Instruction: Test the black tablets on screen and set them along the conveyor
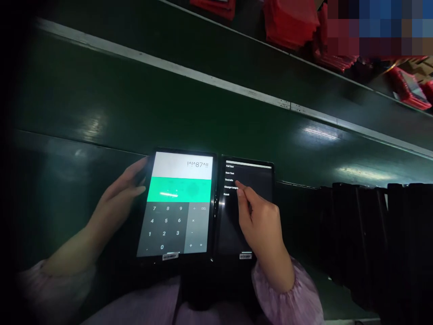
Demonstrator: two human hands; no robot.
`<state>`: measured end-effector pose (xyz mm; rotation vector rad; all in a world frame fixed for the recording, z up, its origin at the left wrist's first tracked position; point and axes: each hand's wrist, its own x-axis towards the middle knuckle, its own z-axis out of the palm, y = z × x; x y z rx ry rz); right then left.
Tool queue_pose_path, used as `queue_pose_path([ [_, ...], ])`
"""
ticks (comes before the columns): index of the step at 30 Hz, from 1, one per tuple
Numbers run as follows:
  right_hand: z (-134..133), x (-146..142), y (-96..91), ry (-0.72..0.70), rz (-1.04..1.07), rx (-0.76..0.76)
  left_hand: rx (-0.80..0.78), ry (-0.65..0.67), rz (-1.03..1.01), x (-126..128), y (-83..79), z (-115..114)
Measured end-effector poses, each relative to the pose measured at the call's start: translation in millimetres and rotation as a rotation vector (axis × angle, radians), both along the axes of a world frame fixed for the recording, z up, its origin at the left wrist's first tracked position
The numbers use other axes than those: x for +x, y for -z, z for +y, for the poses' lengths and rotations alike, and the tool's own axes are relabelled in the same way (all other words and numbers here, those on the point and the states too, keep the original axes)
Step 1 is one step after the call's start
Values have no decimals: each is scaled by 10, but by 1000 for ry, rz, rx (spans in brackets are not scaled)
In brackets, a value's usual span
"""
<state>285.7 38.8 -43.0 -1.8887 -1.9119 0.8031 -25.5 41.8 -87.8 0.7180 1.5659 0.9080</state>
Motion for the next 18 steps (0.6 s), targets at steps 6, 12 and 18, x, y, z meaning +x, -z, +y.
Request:
queue_pose_path([
  [6, -10, 48, 23, -40, 50, 23, 37, -107, 101, 201, 10, 114],
  [12, -113, -101, -38, -297, 192, 8, 10, -142, 242, 318, -28, 182],
  [18, -207, -225, -14, -411, 229, -11, 6, -175, 192, 313, -28, 168],
])
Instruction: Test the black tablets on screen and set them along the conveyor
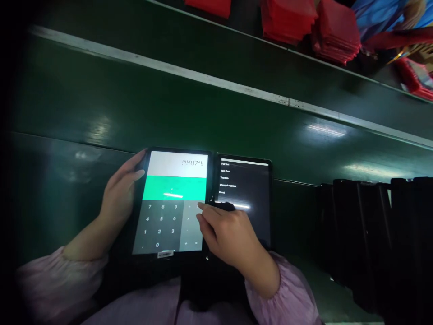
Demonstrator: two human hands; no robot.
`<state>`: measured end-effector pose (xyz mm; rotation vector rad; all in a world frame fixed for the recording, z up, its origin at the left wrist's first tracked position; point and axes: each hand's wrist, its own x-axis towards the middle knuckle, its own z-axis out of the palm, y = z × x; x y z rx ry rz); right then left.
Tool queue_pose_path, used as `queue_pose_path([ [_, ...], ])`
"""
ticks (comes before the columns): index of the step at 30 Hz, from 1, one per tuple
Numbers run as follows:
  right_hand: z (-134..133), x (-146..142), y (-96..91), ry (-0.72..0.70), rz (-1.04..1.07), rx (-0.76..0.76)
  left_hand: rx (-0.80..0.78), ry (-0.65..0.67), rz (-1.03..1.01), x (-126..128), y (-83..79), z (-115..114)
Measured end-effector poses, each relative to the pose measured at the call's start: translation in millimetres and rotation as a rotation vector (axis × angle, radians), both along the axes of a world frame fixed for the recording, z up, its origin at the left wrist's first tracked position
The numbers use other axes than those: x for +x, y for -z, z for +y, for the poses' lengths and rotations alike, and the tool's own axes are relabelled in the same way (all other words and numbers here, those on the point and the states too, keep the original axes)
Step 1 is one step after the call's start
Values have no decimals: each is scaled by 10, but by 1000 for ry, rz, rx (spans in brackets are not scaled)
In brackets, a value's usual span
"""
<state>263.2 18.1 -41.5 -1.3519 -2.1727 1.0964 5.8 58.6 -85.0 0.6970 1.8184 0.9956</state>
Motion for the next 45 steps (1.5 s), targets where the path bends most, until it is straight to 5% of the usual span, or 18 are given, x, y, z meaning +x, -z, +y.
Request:
queue_pose_path([
  [29, 222, -189, 72, 80, -135, -11, -37, 25, -74, -60, 5, -19],
  [36, 201, -337, 97, -22, -133, -26, -11, 42, -48, -70, 21, -15],
  [45, 278, 238, -90, 345, -217, 15, -12, 40, -56, -102, 19, -52],
])
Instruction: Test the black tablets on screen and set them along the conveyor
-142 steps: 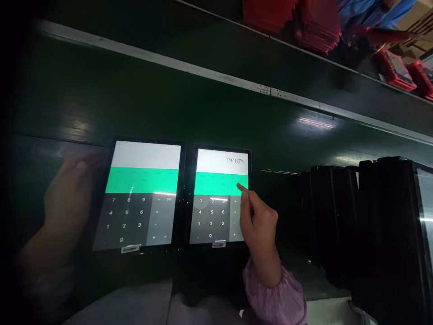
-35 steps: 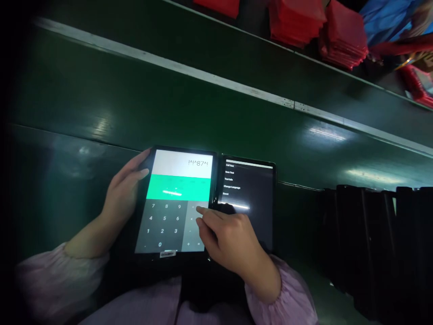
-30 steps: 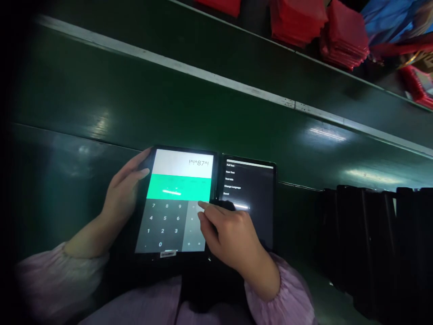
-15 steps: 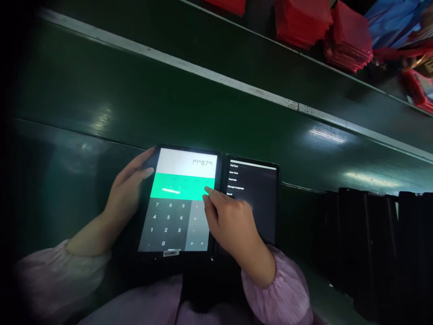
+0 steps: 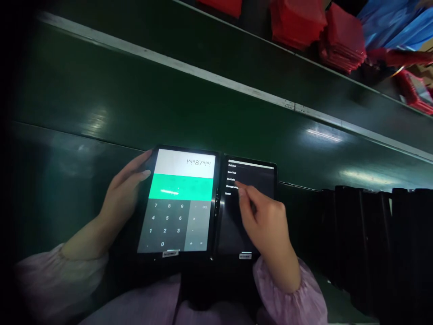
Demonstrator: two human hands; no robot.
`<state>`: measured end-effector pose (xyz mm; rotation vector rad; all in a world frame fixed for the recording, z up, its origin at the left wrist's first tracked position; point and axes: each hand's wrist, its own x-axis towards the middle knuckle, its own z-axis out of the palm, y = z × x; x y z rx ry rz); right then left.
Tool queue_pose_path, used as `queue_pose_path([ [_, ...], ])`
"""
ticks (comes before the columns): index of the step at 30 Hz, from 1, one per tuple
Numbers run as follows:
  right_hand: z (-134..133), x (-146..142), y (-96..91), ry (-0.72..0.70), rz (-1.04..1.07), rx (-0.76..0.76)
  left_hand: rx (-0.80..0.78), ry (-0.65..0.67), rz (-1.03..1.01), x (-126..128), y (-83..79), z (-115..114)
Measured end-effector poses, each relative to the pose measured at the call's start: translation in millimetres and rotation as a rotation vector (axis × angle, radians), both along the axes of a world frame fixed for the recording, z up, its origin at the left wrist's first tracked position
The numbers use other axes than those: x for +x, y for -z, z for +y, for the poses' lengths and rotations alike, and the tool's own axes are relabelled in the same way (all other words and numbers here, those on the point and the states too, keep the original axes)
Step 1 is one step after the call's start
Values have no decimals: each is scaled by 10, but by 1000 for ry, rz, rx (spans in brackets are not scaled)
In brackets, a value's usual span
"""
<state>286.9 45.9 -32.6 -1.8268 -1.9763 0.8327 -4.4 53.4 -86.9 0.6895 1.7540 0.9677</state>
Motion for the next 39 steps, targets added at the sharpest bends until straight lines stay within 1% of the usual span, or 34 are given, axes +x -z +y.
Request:
queue_pose_path([
  [2, 0, 93, 2, 64, -6, 1, 9, 16, -17, -12, 21, -13],
  [3, -4, 117, 6, 73, -4, -8, 15, 18, -42, -16, 32, -18],
  [7, -20, 118, 35, 45, 5, -50, 65, -4, -130, -21, 72, -28],
  [13, 2, 116, 116, 24, 23, -80, 81, 7, -165, -34, 96, -20],
  [16, 10, 145, 99, 43, 21, -31, 93, 27, -187, -32, 93, -2],
  [19, 13, 187, 50, 75, 19, 28, 87, 35, -160, -10, 82, 28],
  [22, 7, 237, 14, 65, 30, 28, 60, 7, -93, 20, 85, 58],
  [28, -24, 333, -12, 36, 41, 39, 63, -18, 32, 46, 155, 92],
  [32, -54, 371, -30, 22, 61, 27, 38, -105, 21, 88, 125, 107],
  [35, -70, 370, -30, -17, 54, 28, 21, -170, 29, 133, 83, 122],
  [39, -72, 358, -1, -87, 63, 57, 25, -185, 37, 162, 66, 130],
])
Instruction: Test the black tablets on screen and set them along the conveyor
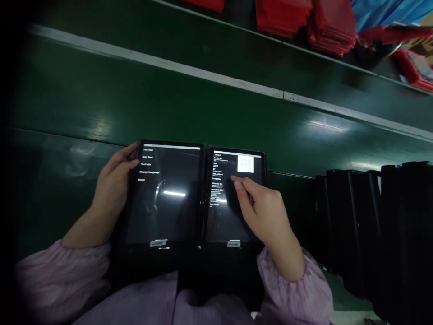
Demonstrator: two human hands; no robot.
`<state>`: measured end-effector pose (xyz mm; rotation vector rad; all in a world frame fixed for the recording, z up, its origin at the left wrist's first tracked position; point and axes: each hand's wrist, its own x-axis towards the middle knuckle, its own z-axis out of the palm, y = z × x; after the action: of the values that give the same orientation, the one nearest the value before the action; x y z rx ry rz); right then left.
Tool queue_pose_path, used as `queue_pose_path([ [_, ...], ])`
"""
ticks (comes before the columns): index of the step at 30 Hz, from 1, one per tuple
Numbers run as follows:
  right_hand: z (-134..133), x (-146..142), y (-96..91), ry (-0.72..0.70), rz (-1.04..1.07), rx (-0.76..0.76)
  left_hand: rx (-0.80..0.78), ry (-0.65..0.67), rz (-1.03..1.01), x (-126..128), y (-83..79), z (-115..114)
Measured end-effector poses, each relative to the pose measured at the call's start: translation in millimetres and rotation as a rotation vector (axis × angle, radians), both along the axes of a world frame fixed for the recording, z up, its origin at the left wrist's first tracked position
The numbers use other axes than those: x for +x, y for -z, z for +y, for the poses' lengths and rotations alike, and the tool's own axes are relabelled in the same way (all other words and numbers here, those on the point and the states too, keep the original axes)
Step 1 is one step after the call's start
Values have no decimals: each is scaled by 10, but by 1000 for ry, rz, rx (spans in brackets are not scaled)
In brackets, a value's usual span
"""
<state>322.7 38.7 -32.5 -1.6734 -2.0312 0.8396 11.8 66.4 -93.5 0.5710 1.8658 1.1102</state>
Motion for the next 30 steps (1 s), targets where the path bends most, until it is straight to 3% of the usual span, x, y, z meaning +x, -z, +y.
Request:
queue_pose_path([
  [6, -30, -69, 71, -60, 24, -38, 3, 26, -24, -17, -17, -21],
  [13, -83, -254, 169, -270, 80, -133, -6, 69, -32, -50, -34, -42],
  [18, -2, -84, 130, -75, -117, -17, 1, 57, -61, -71, -18, -41],
  [24, 30, 13, 29, 13, -70, 5, 22, 98, -78, -116, 31, -49],
  [30, 28, -14, 65, 75, -41, 2, -5, 288, 29, -187, 81, -80],
])
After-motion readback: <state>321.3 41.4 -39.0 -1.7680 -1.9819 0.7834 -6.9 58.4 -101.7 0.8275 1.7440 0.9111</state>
